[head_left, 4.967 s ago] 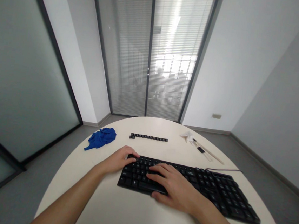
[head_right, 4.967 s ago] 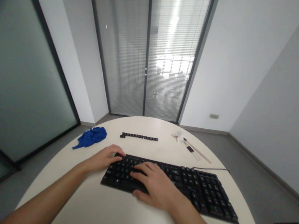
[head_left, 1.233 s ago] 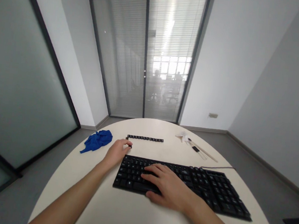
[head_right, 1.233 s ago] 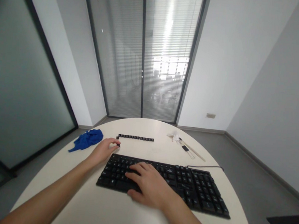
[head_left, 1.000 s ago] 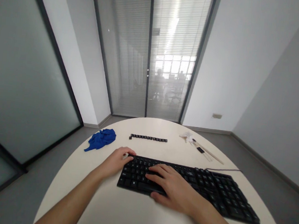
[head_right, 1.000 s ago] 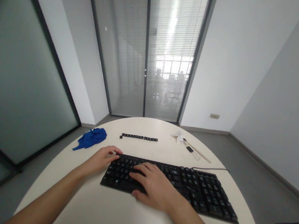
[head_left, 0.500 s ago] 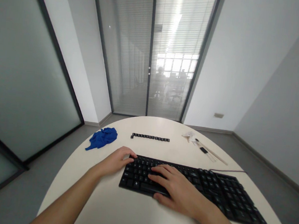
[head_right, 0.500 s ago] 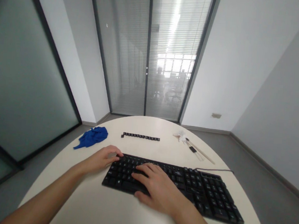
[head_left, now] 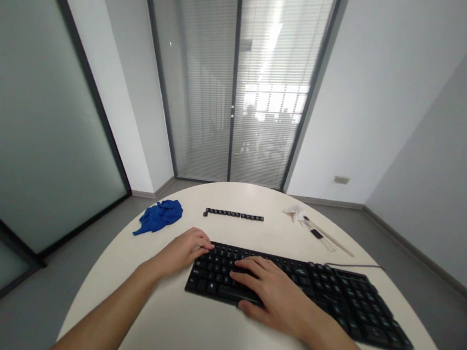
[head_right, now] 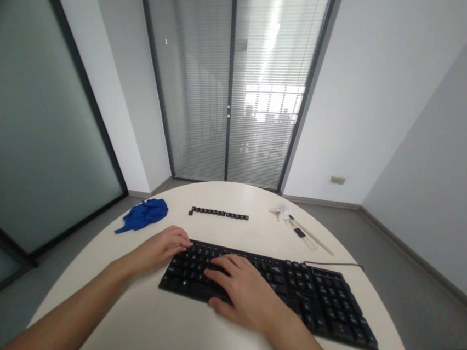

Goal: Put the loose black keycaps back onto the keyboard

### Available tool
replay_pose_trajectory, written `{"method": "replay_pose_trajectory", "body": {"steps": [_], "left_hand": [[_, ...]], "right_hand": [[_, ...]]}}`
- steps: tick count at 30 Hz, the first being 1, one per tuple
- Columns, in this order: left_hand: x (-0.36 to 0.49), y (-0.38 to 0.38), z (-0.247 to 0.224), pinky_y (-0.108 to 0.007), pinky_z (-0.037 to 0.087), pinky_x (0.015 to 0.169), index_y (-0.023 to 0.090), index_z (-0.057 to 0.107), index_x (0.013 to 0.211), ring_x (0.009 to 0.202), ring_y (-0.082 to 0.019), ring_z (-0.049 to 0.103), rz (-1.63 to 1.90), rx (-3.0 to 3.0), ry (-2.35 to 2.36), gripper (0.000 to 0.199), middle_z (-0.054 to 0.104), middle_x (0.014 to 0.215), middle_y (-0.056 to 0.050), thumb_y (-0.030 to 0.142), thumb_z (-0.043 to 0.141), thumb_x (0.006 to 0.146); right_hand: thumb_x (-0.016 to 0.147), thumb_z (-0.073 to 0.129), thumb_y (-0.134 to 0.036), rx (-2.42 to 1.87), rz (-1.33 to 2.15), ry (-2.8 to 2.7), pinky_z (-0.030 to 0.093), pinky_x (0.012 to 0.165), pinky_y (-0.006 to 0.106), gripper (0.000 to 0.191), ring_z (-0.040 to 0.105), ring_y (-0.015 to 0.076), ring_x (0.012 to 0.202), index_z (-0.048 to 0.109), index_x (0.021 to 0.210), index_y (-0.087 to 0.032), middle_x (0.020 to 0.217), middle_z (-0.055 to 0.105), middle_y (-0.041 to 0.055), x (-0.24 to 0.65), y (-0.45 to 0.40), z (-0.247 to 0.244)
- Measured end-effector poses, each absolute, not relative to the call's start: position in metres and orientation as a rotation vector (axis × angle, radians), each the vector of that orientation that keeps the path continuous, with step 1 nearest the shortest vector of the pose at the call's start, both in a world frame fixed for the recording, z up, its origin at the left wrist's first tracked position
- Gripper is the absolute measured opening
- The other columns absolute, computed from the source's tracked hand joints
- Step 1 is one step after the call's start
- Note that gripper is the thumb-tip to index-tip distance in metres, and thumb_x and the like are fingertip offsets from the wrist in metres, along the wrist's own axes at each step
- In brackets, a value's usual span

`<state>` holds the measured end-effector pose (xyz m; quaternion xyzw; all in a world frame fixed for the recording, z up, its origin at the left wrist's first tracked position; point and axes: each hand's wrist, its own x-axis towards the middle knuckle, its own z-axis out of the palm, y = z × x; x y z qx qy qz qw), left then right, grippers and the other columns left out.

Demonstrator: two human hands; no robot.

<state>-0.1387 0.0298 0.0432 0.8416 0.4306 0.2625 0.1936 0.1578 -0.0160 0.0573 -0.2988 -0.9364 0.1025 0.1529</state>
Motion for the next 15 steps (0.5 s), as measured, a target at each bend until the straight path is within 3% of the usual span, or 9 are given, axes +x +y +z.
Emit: {"method": "replay_pose_trajectory", "body": {"steps": [15], "left_hand": [[-0.1342,0.0255,0.0455,-0.034,0.046,0.096,0.026,0.076,0.104,0.107,-0.022,0.059,0.651,2.451,1.219,0.023,0.069,0.109,-0.006,0.024,0.054,0.097]], "right_hand": [[0.085,0.068,-0.034,-0.854,0.293,-2.68,0.04,0.11,0.048,0.05,0.051,0.0302,0.127,0.062,0.134,-0.024,0.14,0.059,0.01,0.157,-0.016,0.0565]]}}
